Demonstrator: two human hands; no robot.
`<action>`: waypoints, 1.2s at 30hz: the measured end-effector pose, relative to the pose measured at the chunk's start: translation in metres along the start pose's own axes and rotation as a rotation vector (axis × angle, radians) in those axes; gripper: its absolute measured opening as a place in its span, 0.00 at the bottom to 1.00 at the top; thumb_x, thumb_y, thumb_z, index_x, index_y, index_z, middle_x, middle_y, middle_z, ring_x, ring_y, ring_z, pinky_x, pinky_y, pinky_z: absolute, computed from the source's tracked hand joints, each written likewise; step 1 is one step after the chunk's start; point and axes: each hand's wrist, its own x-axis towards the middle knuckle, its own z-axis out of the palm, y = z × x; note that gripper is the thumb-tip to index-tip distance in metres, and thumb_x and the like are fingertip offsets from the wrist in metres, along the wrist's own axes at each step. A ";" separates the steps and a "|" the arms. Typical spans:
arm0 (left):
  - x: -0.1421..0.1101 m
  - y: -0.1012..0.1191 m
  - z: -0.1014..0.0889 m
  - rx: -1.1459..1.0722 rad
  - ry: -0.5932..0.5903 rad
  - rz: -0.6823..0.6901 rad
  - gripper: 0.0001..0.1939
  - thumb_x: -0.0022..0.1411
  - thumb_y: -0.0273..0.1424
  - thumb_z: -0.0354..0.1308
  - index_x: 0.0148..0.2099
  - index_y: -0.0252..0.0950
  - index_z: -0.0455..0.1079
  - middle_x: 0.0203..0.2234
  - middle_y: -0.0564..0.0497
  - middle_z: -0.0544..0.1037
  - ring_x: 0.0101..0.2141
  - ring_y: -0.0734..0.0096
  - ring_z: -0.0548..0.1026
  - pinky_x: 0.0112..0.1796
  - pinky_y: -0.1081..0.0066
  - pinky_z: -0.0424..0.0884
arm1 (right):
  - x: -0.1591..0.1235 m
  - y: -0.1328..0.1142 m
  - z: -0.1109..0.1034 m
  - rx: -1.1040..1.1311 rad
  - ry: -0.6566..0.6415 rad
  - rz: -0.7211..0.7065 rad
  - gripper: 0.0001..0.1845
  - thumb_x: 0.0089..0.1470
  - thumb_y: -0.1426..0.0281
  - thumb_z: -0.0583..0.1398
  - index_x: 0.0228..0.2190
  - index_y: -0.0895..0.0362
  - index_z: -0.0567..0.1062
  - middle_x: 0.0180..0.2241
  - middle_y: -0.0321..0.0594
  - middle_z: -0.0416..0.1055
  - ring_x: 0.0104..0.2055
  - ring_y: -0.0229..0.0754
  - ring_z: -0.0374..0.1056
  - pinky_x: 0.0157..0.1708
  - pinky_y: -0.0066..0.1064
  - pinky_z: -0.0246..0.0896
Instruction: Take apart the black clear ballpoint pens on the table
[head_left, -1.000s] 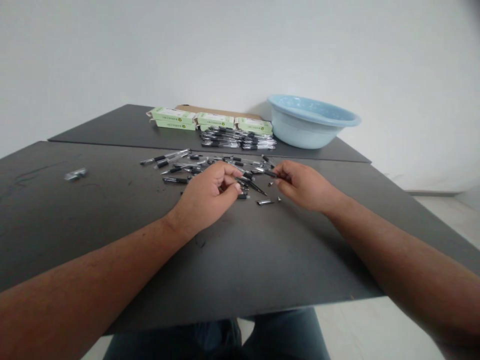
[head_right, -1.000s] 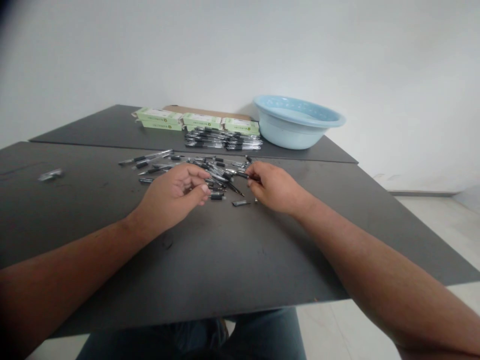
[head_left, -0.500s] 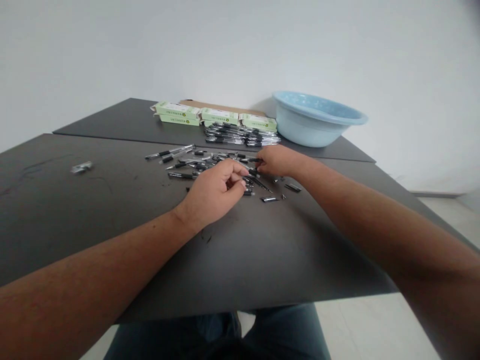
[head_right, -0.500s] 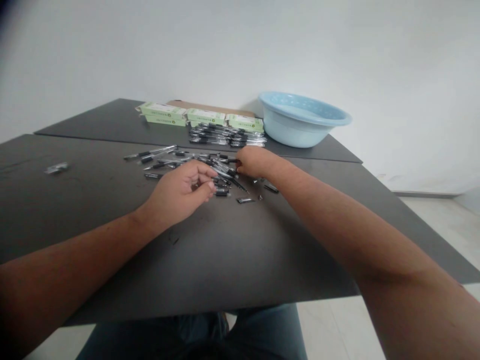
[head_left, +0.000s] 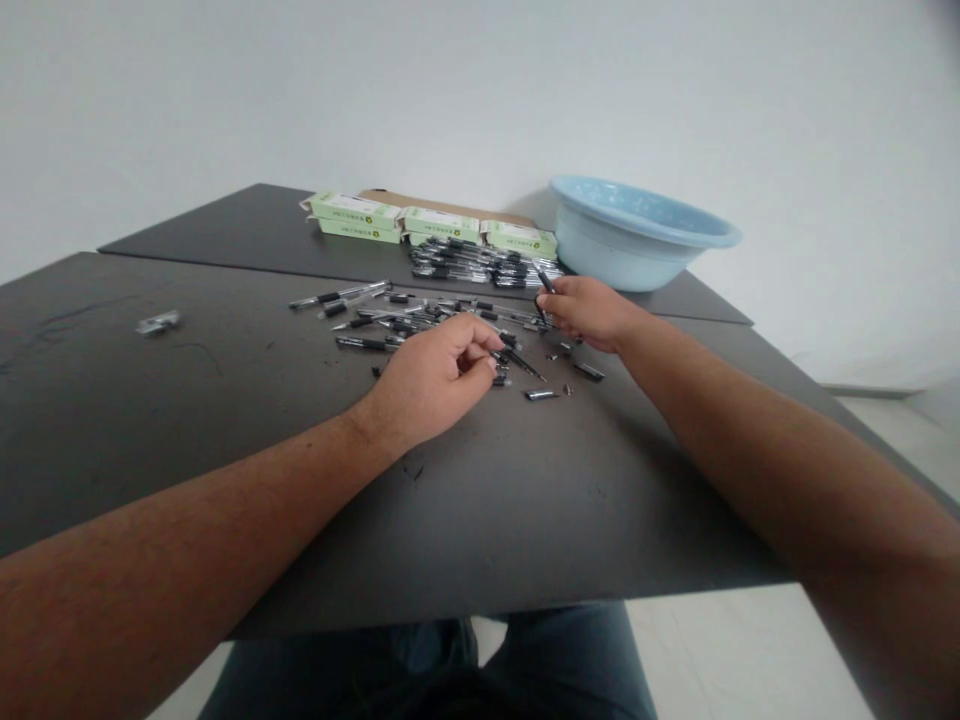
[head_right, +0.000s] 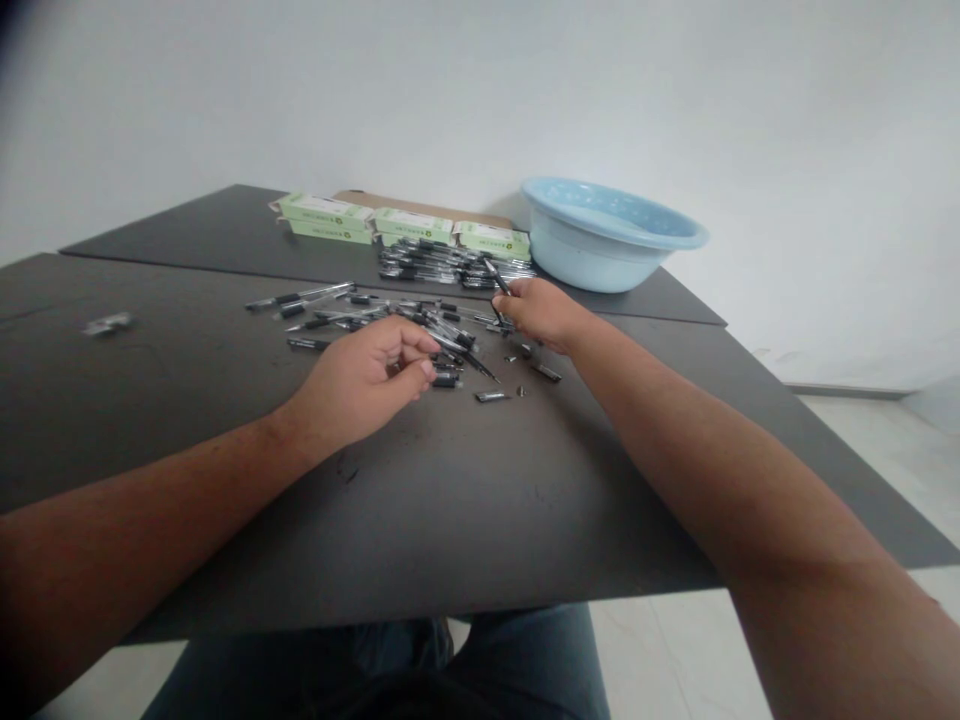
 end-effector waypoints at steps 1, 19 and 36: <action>0.000 0.000 0.000 0.005 -0.002 0.003 0.09 0.64 0.30 0.59 0.46 0.38 0.72 0.29 0.54 0.80 0.31 0.70 0.79 0.34 0.70 0.72 | -0.003 0.003 0.002 0.154 -0.023 0.031 0.09 0.59 0.61 0.61 0.34 0.53 0.70 0.21 0.31 0.59 0.21 0.37 0.55 0.20 0.30 0.48; 0.001 0.001 -0.002 0.050 -0.045 0.041 0.07 0.63 0.30 0.60 0.45 0.38 0.73 0.30 0.55 0.81 0.30 0.73 0.78 0.34 0.73 0.71 | -0.019 0.015 0.005 0.133 0.131 -0.091 0.14 0.58 0.62 0.61 0.43 0.56 0.74 0.32 0.37 0.73 0.23 0.35 0.61 0.24 0.29 0.56; 0.002 0.000 -0.002 0.070 -0.057 0.053 0.08 0.63 0.30 0.60 0.45 0.38 0.73 0.30 0.55 0.81 0.31 0.72 0.78 0.36 0.72 0.72 | -0.023 0.008 -0.001 -0.383 0.198 -0.185 0.13 0.57 0.63 0.62 0.39 0.58 0.81 0.34 0.43 0.80 0.34 0.45 0.71 0.36 0.36 0.62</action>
